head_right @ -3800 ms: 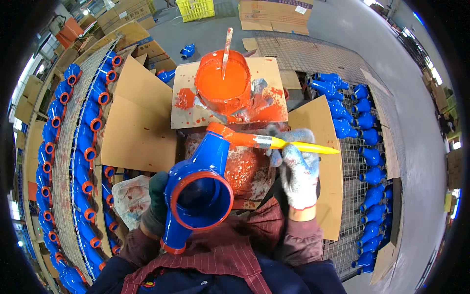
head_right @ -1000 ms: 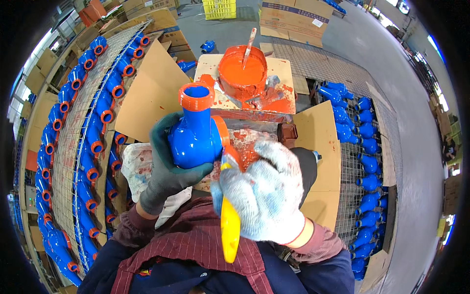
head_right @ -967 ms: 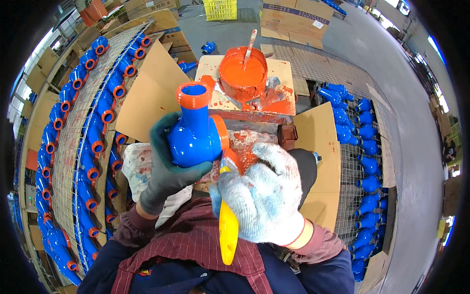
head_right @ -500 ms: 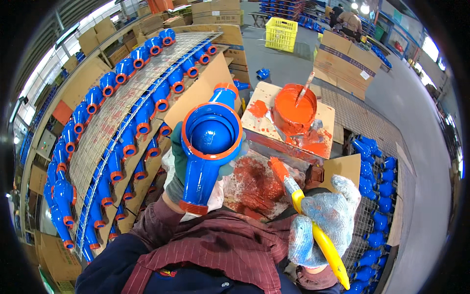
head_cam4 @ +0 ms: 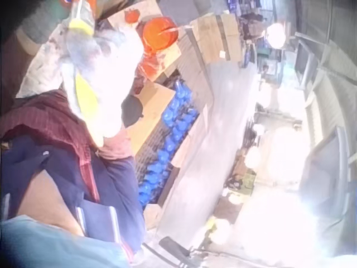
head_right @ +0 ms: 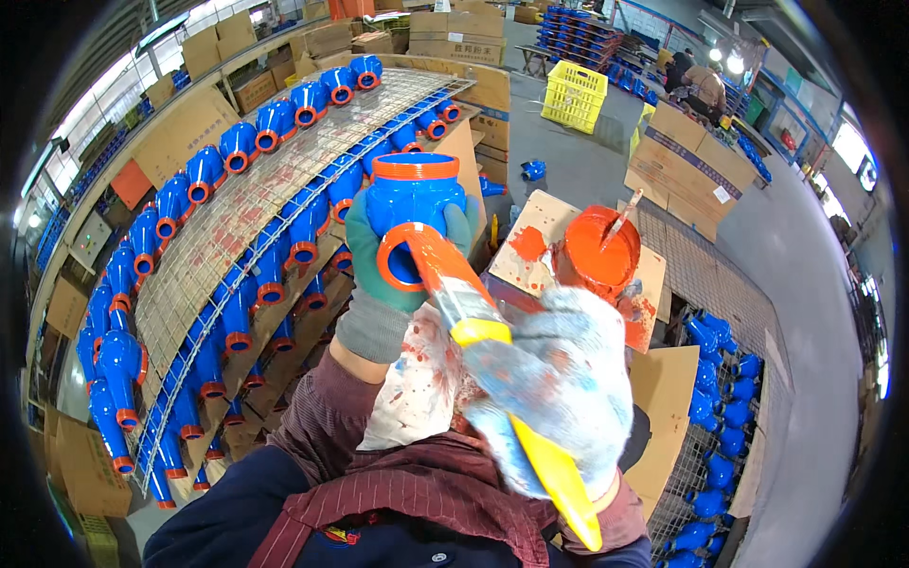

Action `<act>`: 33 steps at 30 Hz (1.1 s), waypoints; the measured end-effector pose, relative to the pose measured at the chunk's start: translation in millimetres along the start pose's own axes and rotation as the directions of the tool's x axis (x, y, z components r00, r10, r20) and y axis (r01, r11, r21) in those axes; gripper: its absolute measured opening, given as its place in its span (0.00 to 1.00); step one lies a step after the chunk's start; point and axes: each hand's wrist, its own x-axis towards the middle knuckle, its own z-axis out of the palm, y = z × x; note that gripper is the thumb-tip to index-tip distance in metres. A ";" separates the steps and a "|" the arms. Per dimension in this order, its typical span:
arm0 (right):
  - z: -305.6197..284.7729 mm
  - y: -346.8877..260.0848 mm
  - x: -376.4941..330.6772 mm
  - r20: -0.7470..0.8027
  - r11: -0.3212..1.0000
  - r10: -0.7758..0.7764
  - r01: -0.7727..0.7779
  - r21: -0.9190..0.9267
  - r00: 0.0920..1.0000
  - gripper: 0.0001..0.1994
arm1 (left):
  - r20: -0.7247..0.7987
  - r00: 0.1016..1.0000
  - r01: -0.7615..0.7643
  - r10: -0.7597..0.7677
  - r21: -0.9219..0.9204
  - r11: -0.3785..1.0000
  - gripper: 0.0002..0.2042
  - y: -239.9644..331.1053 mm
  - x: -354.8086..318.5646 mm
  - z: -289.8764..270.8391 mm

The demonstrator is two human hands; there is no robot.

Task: The person paints the rims of blue pipe fittings with orange paint using a paintbrush, wipes them with a cloth, and places the painted fittings onto a wire rack.

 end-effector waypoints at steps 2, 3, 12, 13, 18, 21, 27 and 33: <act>16.6 8.3 15.4 -0.014 0.999 -0.038 0.037 -0.032 0.999 0.10 | -0.123 0.982 -0.135 0.142 0.064 0.989 0.53 5.4 3.3 -1.5; 25.5 11.6 15.0 -0.008 0.999 -0.043 0.043 -0.026 0.999 0.10 | -0.121 0.981 -0.145 0.152 0.062 0.987 0.53 9.1 4.4 -2.6; 84.8 7.9 13.1 -0.058 0.983 0.005 0.005 0.183 0.998 0.12 | -0.016 0.837 -0.488 0.547 0.427 0.761 0.32 57.4 -20.7 19.2; 89.4 -13.9 17.5 -0.089 0.820 0.421 -0.336 0.463 0.903 0.16 | -0.014 0.842 -0.480 0.539 0.434 0.762 0.33 60.0 -26.3 29.8; 54.2 14.6 3.9 -0.340 0.918 0.300 -0.172 0.358 0.891 0.19 | -0.048 0.859 -0.339 0.509 0.693 0.637 0.33 113.0 -102.4 96.2; 33.4 46.1 -29.0 -0.454 0.897 0.441 -0.356 0.264 0.775 0.16 | -0.074 0.681 -0.019 0.728 0.993 0.119 0.31 150.9 -163.1 135.8; -18.2 67.5 -73.9 -0.425 0.840 0.524 -0.531 0.113 0.738 0.13 | 0.189 0.564 0.825 0.804 -0.103 -0.555 0.47 230.8 -233.0 184.7; -37.5 86.2 -79.6 -0.334 0.876 0.330 -0.418 -0.240 0.883 0.09 | -0.181 0.587 0.809 0.789 0.098 -0.579 0.31 252.1 -261.3 183.3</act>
